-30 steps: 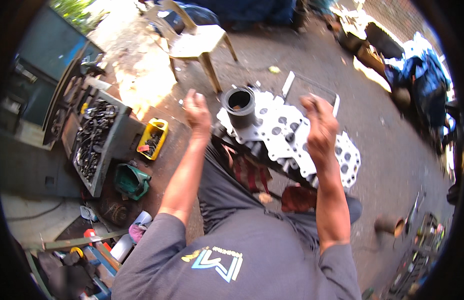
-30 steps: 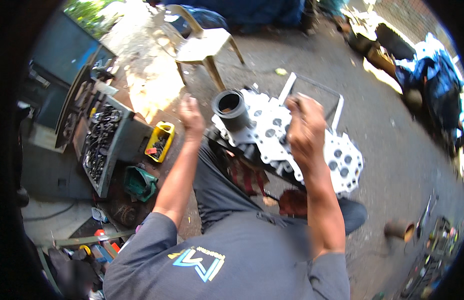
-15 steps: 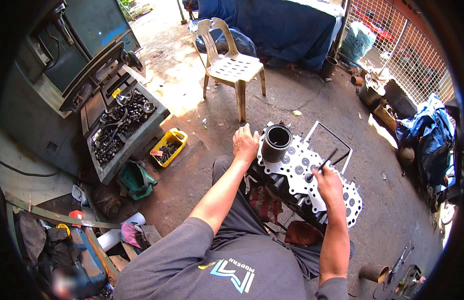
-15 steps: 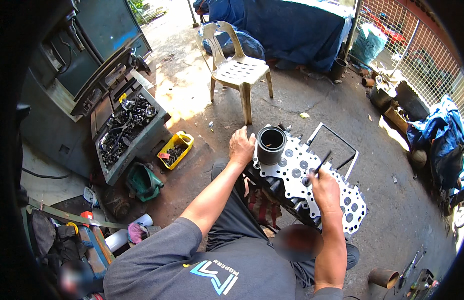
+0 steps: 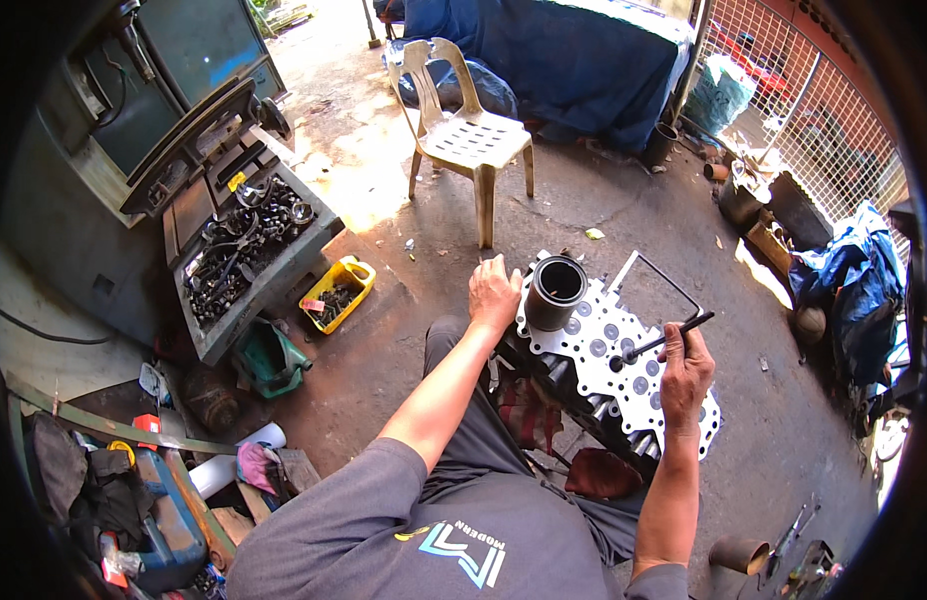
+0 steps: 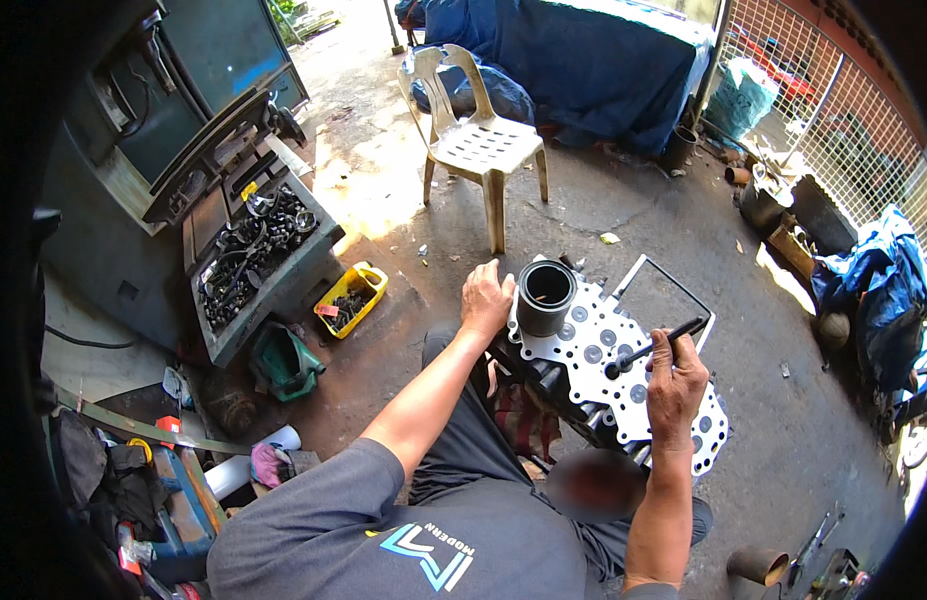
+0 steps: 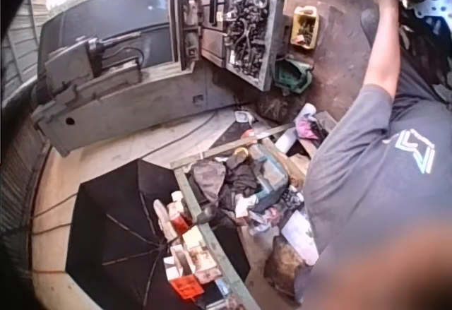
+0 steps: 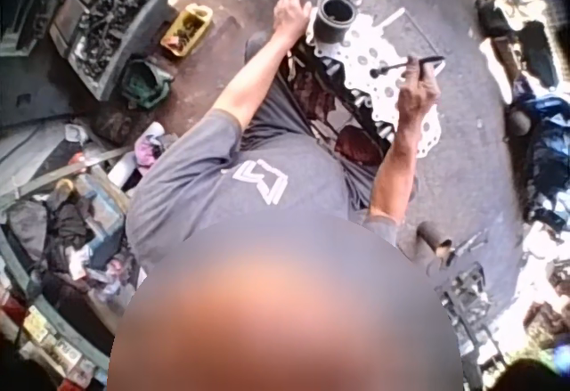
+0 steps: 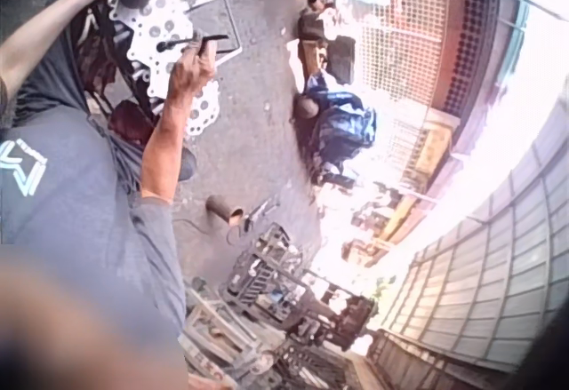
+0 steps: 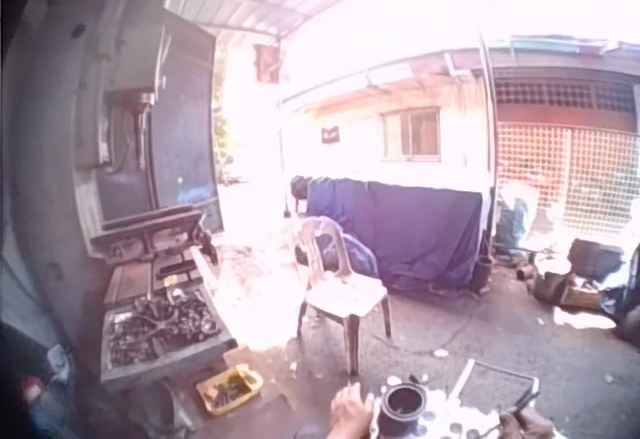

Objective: The person sits on the floor and uses a screwdriver to manipulate valve components on an engine cylinder head. They repeatedly insert and remove a valve, then use a hammer to tap it into place.

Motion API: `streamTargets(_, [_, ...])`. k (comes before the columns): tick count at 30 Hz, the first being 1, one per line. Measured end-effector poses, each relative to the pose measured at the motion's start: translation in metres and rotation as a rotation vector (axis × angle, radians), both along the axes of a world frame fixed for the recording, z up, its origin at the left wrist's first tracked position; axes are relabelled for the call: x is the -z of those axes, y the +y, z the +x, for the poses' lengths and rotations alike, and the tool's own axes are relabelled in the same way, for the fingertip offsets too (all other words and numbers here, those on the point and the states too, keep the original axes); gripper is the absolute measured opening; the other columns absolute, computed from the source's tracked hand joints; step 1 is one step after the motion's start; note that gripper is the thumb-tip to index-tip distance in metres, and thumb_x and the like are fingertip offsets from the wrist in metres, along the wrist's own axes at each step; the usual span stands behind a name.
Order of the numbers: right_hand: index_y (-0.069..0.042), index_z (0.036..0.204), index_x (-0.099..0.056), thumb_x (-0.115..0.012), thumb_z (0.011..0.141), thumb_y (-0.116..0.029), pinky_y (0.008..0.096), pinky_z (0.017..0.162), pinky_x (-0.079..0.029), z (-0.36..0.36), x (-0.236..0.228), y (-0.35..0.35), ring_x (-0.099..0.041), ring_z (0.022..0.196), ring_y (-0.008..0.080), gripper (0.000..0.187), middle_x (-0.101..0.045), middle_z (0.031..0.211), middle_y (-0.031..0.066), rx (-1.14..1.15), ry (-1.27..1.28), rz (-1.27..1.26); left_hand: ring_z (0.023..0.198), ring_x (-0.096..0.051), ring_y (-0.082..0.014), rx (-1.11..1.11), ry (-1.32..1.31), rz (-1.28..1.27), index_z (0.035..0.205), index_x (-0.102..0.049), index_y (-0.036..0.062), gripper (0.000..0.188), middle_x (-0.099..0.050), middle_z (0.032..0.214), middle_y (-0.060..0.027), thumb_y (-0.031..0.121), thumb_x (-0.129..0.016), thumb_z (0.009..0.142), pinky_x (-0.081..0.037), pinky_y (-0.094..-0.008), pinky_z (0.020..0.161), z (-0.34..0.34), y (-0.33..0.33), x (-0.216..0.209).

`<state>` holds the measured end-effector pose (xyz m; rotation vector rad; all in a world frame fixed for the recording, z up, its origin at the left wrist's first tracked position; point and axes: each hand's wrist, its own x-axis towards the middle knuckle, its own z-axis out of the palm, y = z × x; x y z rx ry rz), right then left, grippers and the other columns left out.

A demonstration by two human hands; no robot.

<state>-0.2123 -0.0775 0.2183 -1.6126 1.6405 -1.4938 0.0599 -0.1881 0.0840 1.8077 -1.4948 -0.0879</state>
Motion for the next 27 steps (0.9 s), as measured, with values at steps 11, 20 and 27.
streamTargets(11, [0.001,0.096,-0.06,-0.06,0.093,-0.007,0.0347,0.059,-0.045,-0.005,-0.003,0.003,-0.059,0.063,0.0203,0.009,-0.063,0.075,0.0168,-0.111,-0.138,-0.095,0.1,-0.061,-0.038,0.181,-0.143,-0.161,0.111,-0.062,-0.0053,0.031,-0.064,0.108,-0.0234,0.014,-0.057,0.088,-0.05,-0.0438,0.086,0.014,-0.007,0.015])
streamTargets(20, [-0.001,0.085,-0.056,-0.065,0.092,-0.023,0.0479,0.057,-0.045,-0.01,-0.006,0.0,-0.059,0.072,0.0454,0.024,-0.058,0.069,0.0242,-0.089,0.029,-0.229,0.11,-0.059,-0.0365,0.273,-0.644,0.068,0.113,-0.064,-0.0035,0.028,-0.06,0.12,-0.0224,0.001,-0.055,0.087,-0.051,-0.0404,0.092,0.027,-0.021,0.02])
streamTargets(27, [-0.002,0.082,-0.059,-0.061,0.091,-0.033,0.0501,0.064,-0.049,-0.008,0.008,-0.001,-0.062,0.075,0.0441,0.032,-0.062,0.073,0.0241,-0.064,0.084,-0.202,0.111,-0.055,-0.0431,0.251,-0.028,0.108,0.122,-0.056,-0.0069,0.043,-0.06,0.117,-0.0279,0.025,-0.047,0.094,-0.042,-0.0451,0.096,0.035,-0.03,0.032])
